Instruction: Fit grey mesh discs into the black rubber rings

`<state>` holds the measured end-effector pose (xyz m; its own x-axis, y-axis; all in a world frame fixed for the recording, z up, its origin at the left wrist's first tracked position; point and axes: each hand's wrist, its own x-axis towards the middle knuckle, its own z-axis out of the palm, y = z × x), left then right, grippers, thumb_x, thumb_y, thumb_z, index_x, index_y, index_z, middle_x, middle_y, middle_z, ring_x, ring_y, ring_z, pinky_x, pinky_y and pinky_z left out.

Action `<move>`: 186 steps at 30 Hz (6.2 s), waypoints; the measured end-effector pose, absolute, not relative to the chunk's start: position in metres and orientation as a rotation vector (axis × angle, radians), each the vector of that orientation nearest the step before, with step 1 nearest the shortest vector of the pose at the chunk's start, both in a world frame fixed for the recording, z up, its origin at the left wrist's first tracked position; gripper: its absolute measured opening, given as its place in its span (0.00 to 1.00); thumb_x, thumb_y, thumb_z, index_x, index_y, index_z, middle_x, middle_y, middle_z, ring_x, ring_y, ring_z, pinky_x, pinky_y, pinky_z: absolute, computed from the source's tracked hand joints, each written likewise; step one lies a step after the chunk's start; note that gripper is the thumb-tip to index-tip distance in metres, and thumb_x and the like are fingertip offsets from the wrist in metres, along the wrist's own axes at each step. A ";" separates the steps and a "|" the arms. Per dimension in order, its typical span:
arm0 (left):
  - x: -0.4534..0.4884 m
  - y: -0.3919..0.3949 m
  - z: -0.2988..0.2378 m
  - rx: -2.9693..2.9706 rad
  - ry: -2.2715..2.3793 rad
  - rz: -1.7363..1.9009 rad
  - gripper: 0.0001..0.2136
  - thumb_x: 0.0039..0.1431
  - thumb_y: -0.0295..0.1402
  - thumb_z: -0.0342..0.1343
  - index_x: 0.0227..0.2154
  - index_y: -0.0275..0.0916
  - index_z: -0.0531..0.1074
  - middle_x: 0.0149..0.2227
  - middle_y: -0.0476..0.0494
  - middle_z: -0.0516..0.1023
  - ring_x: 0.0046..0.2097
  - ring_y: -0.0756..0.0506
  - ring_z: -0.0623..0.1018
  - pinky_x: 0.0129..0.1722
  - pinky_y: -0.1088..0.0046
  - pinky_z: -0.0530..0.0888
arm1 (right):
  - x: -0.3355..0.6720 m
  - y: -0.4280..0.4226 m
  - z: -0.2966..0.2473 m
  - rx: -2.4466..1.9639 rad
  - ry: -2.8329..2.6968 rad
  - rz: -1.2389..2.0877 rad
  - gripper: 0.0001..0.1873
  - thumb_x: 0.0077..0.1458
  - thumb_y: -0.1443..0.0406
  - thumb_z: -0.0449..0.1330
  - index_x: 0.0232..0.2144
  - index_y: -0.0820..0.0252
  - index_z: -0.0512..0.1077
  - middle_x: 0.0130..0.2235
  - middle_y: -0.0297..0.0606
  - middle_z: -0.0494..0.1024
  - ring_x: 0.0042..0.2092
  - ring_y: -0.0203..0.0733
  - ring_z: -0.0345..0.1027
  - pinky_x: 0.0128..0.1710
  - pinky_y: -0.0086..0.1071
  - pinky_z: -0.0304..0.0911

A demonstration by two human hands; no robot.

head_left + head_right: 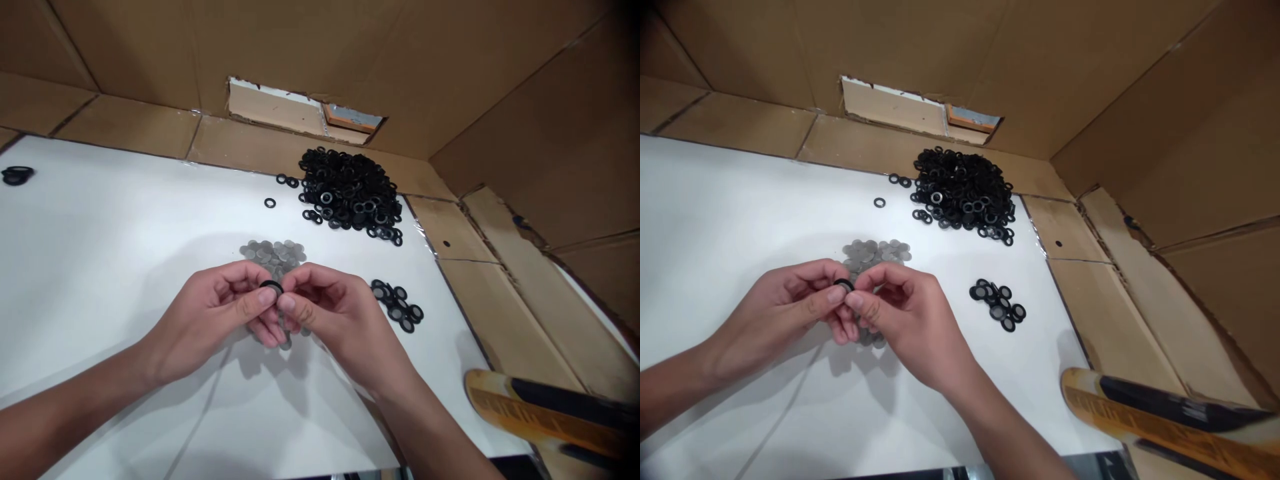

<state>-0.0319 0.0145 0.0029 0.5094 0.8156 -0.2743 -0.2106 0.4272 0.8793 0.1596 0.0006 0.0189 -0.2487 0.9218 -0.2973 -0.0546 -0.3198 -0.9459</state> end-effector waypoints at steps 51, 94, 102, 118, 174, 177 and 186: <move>-0.027 0.001 0.016 1.070 1.031 0.887 0.04 0.63 0.31 0.65 0.32 0.42 0.81 0.28 0.53 0.82 0.30 0.51 0.82 0.34 0.79 0.81 | 0.140 -0.018 0.018 -1.131 -1.290 1.310 0.07 0.69 0.63 0.61 0.36 0.57 0.72 0.29 0.28 0.73 0.31 0.32 0.69 0.31 0.28 0.65; -0.031 0.000 0.009 1.112 1.009 0.979 0.05 0.64 0.27 0.65 0.34 0.44 0.80 0.26 0.57 0.83 0.28 0.55 0.82 0.33 0.87 0.80 | 0.135 -0.027 0.002 -1.141 -1.451 1.193 0.07 0.75 0.61 0.52 0.41 0.54 0.66 0.37 0.34 0.72 0.39 0.39 0.70 0.42 0.39 0.67; -0.030 0.001 0.010 1.074 0.974 0.913 0.06 0.67 0.28 0.63 0.33 0.42 0.79 0.26 0.55 0.82 0.29 0.53 0.82 0.33 0.84 0.80 | 0.136 -0.025 0.004 -1.108 -1.399 1.314 0.08 0.75 0.61 0.52 0.41 0.56 0.65 0.35 0.34 0.71 0.36 0.38 0.69 0.38 0.38 0.67; -0.028 -0.008 0.009 0.963 0.943 0.930 0.06 0.69 0.30 0.62 0.35 0.44 0.80 0.27 0.56 0.81 0.31 0.55 0.80 0.34 0.86 0.78 | 0.134 -0.029 0.006 -1.061 -1.446 1.288 0.08 0.76 0.59 0.49 0.42 0.54 0.63 0.36 0.35 0.69 0.35 0.39 0.67 0.35 0.36 0.67; -0.033 -0.005 0.004 1.093 1.029 0.837 0.02 0.68 0.35 0.64 0.37 0.46 0.80 0.29 0.59 0.83 0.31 0.55 0.83 0.35 0.88 0.80 | 0.138 -0.024 0.010 -1.120 -1.321 1.368 0.09 0.74 0.61 0.56 0.39 0.58 0.69 0.33 0.32 0.73 0.33 0.35 0.70 0.34 0.33 0.66; -0.033 -0.005 0.004 1.081 1.006 0.848 0.03 0.68 0.35 0.64 0.37 0.46 0.81 0.29 0.59 0.84 0.31 0.55 0.83 0.34 0.87 0.81 | 0.137 -0.024 0.011 -1.094 -1.286 1.398 0.09 0.73 0.61 0.56 0.37 0.57 0.68 0.32 0.31 0.72 0.33 0.35 0.69 0.34 0.32 0.65; -0.028 -0.009 0.010 1.043 0.961 0.942 0.08 0.68 0.26 0.62 0.34 0.45 0.80 0.26 0.60 0.83 0.28 0.57 0.82 0.32 0.91 0.79 | 0.133 -0.030 0.007 -1.072 -1.426 1.321 0.08 0.76 0.61 0.48 0.43 0.56 0.63 0.33 0.31 0.67 0.33 0.36 0.64 0.36 0.37 0.65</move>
<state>-0.0276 -0.0093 0.0104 0.2932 0.9397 -0.1763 -0.1572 0.2292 0.9606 0.1325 -0.0304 0.0074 -0.2302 0.9718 0.0504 0.0237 0.0574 -0.9981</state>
